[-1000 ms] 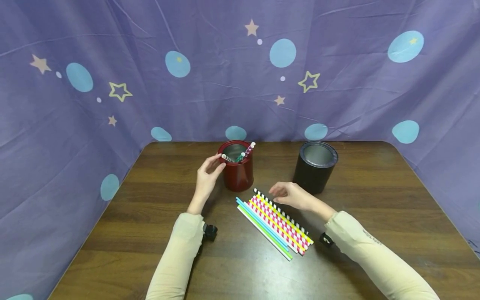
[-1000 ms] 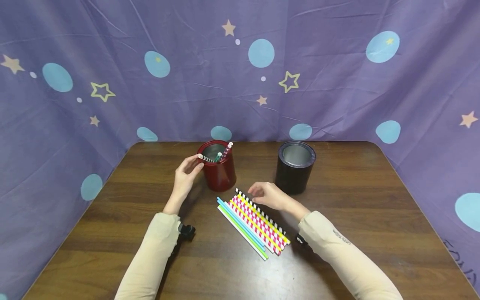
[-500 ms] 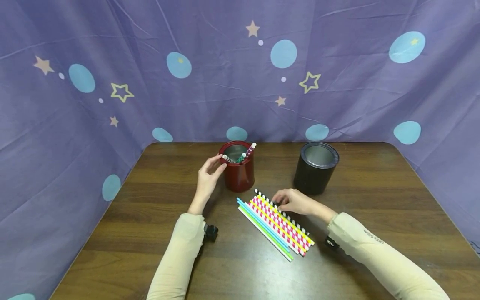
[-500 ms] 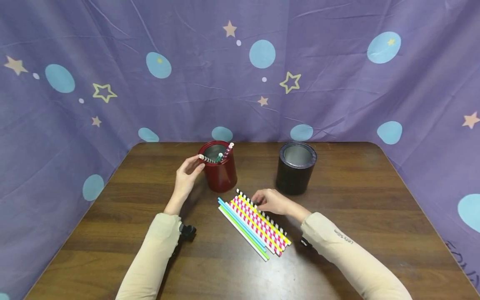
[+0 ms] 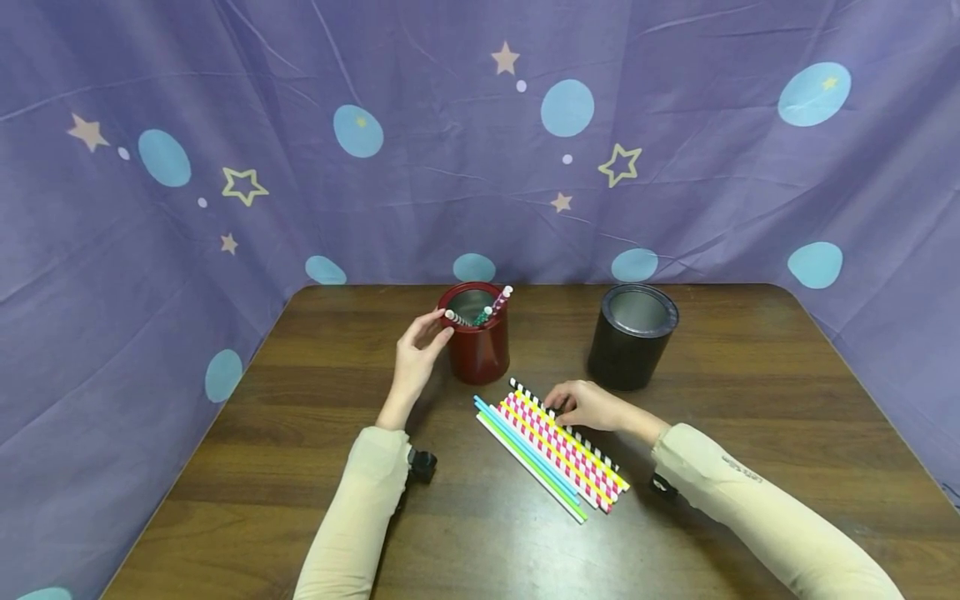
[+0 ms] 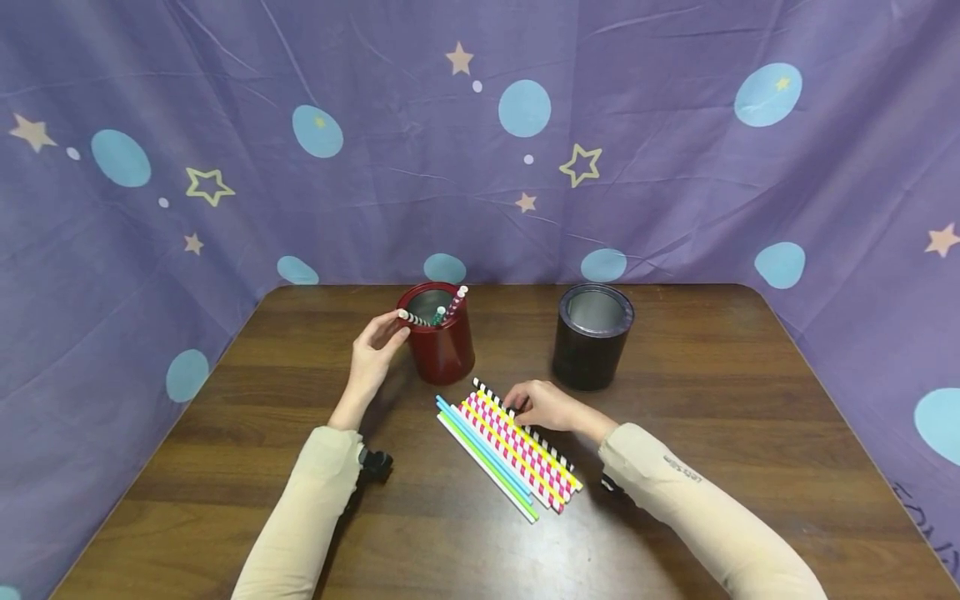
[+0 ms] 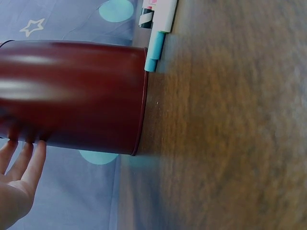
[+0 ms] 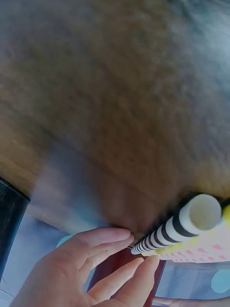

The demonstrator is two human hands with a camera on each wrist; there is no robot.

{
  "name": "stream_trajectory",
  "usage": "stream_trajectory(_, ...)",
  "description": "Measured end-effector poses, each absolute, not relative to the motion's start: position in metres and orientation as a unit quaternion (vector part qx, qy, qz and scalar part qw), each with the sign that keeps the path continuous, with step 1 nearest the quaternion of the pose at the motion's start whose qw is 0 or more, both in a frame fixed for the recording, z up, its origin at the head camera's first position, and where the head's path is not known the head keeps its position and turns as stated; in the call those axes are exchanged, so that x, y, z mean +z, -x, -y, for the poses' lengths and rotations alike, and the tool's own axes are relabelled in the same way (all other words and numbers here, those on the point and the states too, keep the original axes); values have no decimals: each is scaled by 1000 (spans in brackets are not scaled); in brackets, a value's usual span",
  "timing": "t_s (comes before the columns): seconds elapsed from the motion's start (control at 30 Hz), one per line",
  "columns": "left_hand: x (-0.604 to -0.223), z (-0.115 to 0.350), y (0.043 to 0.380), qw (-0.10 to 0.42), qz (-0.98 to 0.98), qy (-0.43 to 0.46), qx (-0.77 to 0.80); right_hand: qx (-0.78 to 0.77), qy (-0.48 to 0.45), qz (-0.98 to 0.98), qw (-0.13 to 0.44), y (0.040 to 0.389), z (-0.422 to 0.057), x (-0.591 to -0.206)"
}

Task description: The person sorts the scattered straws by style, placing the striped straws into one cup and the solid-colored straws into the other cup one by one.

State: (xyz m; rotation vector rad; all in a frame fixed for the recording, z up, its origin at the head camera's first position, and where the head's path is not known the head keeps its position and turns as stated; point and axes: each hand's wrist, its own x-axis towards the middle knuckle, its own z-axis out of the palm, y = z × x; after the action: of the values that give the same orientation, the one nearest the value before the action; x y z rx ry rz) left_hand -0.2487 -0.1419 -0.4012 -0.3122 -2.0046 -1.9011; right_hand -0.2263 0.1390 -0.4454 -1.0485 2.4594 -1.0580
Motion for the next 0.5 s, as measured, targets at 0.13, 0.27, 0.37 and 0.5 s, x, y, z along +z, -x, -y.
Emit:
stream_trajectory(0.13,-401,142,249,179,708,110,-674,-359,363,-850,129,227,-139,-446)
stream_trajectory(0.27,-401,142,248,178,706,112,-676,-355,367,-851,122,228,-138,-447)
stream_trajectory(0.37,-402,142,249,175,705,112,-678,-353,364,-854,117,227,-138,-448)
stream_trajectory(0.5,-402,142,249,174,704,111,-679,-352,359,-856,118,227,-137,-448)
